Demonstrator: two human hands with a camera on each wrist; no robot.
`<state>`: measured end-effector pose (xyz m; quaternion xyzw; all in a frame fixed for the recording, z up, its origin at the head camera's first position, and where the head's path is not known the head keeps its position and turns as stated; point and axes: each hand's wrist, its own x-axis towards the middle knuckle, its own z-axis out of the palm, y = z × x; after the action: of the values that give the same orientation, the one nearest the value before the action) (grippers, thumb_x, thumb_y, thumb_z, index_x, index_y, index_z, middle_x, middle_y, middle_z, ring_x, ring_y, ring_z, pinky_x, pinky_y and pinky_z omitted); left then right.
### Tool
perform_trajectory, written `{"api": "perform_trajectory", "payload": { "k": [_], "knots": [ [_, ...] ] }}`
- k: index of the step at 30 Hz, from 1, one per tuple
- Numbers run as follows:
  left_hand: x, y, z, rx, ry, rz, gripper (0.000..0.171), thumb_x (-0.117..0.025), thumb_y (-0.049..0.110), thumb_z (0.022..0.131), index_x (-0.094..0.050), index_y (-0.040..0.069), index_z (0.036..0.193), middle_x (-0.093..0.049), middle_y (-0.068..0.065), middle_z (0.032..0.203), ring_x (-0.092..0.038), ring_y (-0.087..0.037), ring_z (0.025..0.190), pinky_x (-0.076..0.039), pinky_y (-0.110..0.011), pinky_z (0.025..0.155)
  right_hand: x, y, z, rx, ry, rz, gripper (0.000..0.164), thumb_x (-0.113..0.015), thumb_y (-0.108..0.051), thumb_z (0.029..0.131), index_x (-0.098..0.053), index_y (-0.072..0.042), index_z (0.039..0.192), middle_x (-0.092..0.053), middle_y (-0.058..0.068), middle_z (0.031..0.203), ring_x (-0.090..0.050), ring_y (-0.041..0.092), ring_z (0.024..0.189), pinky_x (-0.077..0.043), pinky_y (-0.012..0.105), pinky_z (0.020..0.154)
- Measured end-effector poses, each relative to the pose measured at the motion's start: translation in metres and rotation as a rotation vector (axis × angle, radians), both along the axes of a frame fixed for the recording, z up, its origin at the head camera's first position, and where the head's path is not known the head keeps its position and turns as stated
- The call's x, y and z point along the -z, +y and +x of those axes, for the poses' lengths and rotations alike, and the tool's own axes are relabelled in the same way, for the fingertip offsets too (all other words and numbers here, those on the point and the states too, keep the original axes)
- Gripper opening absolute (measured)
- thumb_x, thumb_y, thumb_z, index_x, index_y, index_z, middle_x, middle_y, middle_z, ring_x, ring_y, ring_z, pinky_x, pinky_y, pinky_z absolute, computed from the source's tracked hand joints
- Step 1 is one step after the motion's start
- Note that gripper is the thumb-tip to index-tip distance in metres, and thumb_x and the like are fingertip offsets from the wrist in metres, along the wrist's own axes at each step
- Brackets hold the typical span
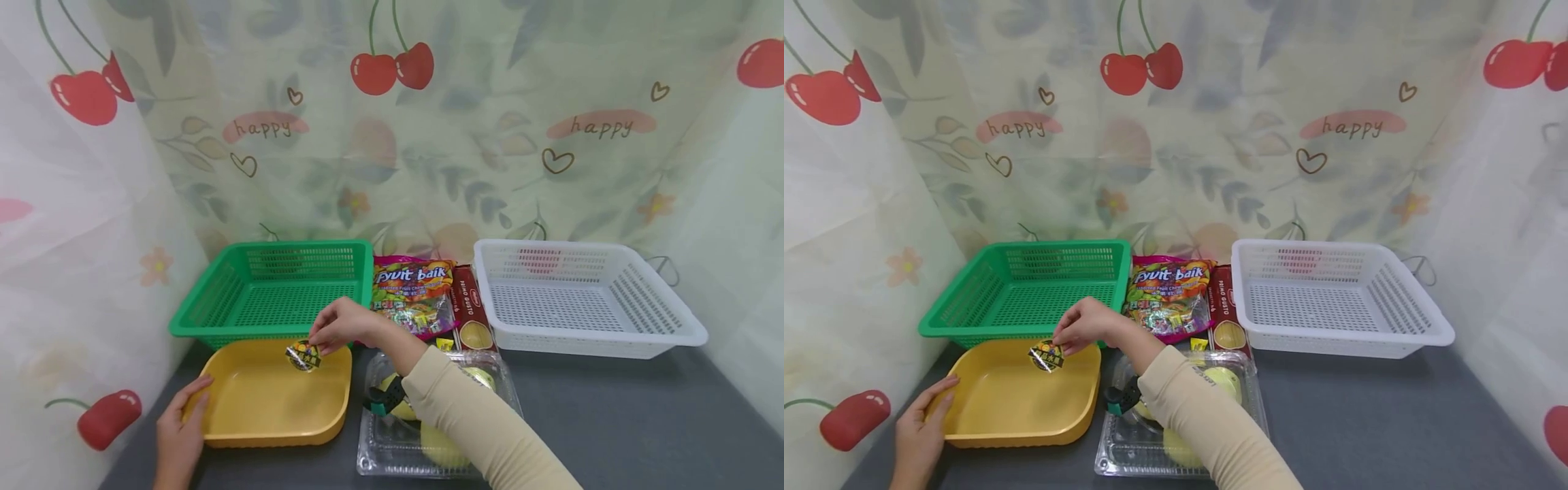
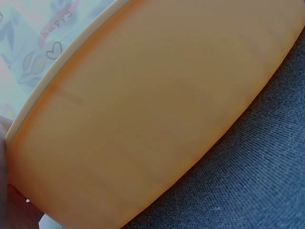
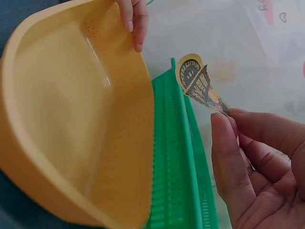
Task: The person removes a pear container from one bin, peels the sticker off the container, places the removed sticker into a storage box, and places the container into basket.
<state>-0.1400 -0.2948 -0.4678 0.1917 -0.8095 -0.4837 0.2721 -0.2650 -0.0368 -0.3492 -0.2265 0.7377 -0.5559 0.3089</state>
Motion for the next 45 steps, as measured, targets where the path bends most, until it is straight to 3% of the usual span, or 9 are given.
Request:
{"api": "perform_trajectory", "payload": {
  "k": [7,17,21,31,45],
  "knots": [
    [-0.002,0.002,0.0,0.001,-0.051,0.004,0.032,-0.049,0.023,0.097,-0.06,0.006,0.121,-0.062,-0.001,0.124,-0.044,0.013,0.11,-0.03,0.006,0.088,0.005,-0.015,0.0,0.018,-0.017,0.01,0.009,-0.063,-0.001,0.085,-0.068,0.004,0.091,-0.067,0.012,0.079,-0.062,0.013,0.062,-0.058,0.036,0.071],
    [0.0,0.001,0.0,0.024,-0.006,0.009,0.028,-0.052,0.018,0.095,-0.062,0.005,0.118,-0.063,0.01,0.117,-0.043,0.017,0.107,-0.03,0.005,0.088,0.011,-0.026,0.004,0.037,-0.045,-0.013,0.007,-0.064,0.001,0.084,-0.067,0.005,0.089,-0.066,0.01,0.071,-0.062,0.014,0.058,-0.056,0.044,0.077],
    [-0.001,0.001,0.001,0.02,0.02,0.012,0.026,-0.053,0.016,0.095,-0.063,0.005,0.116,-0.06,0.022,0.111,-0.043,0.017,0.106,-0.031,0.005,0.088,0.014,-0.03,0.006,0.057,-0.032,-0.024,0.008,-0.065,0.001,0.083,-0.068,0.006,0.089,-0.064,0.009,0.066,-0.061,0.014,0.056,-0.055,0.047,0.078],
    [-0.002,0.001,0.001,0.014,-0.001,0.022,0.028,-0.053,0.019,0.095,-0.063,0.006,0.117,-0.06,0.019,0.113,-0.044,0.015,0.109,-0.031,0.005,0.088,0.019,-0.04,0.007,0.037,0.019,0.004,0.01,-0.067,-0.002,0.083,-0.069,0.004,0.091,-0.067,0.01,0.073,-0.062,0.011,0.059,-0.058,0.031,0.063],
    [-0.001,0.0,0.002,0.014,-0.01,0.027,0.027,-0.052,0.017,0.096,-0.063,0.006,0.117,-0.06,0.019,0.112,-0.045,0.013,0.11,-0.032,0.005,0.088,0.019,-0.046,0.012,0.019,0.002,0.003,0.01,-0.064,0.0,0.084,-0.068,0.005,0.092,-0.07,0.015,0.083,-0.064,0.014,0.063,-0.056,0.042,0.078]
  ]
}}
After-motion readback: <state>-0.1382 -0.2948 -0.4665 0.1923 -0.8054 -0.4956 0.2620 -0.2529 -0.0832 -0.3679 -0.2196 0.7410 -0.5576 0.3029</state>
